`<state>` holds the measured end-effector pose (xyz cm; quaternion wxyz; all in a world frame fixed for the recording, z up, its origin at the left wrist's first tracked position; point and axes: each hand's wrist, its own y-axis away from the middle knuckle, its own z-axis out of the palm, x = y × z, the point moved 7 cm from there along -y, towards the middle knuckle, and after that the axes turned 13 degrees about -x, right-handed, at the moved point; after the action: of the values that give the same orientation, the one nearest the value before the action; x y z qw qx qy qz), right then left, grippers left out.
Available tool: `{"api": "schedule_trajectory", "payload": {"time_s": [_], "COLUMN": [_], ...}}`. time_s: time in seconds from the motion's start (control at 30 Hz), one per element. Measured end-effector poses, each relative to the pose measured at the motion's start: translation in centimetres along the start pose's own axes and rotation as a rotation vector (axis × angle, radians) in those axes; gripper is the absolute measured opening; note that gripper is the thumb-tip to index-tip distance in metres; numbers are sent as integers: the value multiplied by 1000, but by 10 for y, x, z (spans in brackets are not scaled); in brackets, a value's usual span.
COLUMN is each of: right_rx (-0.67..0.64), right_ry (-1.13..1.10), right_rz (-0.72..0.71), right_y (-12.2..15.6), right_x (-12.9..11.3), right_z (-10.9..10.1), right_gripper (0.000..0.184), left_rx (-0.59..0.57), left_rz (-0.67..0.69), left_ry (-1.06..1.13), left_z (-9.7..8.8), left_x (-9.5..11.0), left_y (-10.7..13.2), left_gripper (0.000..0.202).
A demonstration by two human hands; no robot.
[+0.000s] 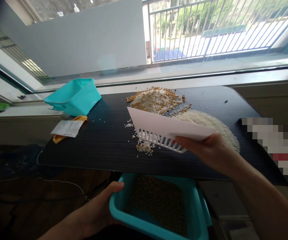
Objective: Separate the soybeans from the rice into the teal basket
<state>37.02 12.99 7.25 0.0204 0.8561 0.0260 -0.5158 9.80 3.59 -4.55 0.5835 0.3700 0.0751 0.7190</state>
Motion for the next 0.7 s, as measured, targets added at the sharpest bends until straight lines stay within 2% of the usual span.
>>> {"api": "schedule_trajectory", "payload": {"time_s": [0.23,0.47,0.7], "right_rx": [-39,2,-122], "right_ry": [26,40,88], "right_rz": [-6,-20,-54], "right_y": [-1,-14,-30], "right_x": [-3,-13,-24], "right_z": [4,5,19], "right_gripper": [37,42,38], "left_rx": [9,28,15], "left_rz": [-7,-12,1], "left_ry": [-3,-1,6], "left_z": [-3,-3,-3], "left_x": [-2,-3,-3], "left_y": [-1,0,1], "left_gripper": [59,60,59]}}
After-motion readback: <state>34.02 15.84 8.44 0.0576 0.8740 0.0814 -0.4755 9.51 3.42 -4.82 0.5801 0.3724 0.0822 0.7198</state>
